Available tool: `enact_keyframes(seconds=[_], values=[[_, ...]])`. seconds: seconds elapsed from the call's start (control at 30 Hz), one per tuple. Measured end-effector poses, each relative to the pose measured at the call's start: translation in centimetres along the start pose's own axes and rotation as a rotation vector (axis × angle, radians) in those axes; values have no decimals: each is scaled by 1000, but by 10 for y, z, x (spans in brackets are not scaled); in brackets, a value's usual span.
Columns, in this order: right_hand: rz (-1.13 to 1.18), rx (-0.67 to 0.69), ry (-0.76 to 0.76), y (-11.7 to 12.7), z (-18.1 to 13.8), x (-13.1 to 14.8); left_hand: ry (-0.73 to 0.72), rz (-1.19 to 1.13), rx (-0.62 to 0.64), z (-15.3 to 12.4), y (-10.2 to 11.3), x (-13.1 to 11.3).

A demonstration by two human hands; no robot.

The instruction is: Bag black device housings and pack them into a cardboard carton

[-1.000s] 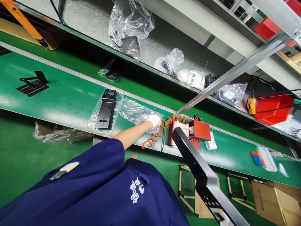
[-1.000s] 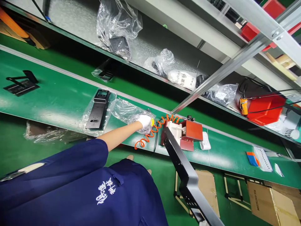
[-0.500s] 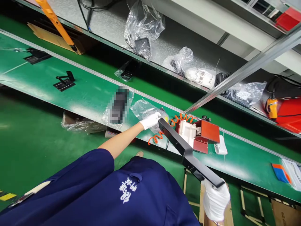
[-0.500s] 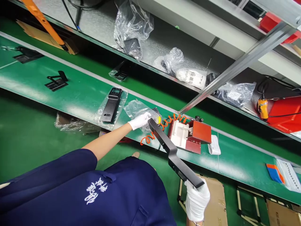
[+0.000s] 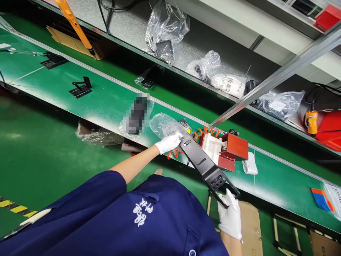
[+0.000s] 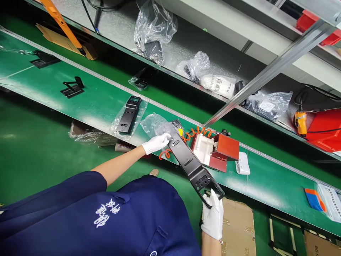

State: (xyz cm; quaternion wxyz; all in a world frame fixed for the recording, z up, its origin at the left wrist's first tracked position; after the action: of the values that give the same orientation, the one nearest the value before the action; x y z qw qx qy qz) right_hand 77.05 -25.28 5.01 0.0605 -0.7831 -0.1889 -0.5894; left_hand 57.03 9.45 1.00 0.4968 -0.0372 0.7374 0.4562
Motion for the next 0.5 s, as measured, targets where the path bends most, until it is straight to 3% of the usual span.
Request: enact_keyframes(seconds=[0.2,0.33,0.5], values=[[153,-79,-162,12,-9,-33,-47,-110,-65,6,11,-19],[96,-76,-90,9,-19,-26,-146,-20,-24,3,-1,-49],[108,-2,33,-6,-27,-16,-413,180,-4,-20,-30,-106]])
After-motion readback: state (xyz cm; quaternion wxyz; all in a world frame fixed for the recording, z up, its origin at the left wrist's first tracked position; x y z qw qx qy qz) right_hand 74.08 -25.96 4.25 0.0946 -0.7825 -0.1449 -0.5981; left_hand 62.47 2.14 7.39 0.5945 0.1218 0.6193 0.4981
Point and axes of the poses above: each hand's wrist, its own z-axis towards the middle knuckle, its own y-axis out of the back of the hand, x = y × z, the point moved 8 cm from there along z, towards the middle knuckle, and after that the axes turned 1 degree about z, right-handed, at the moved point
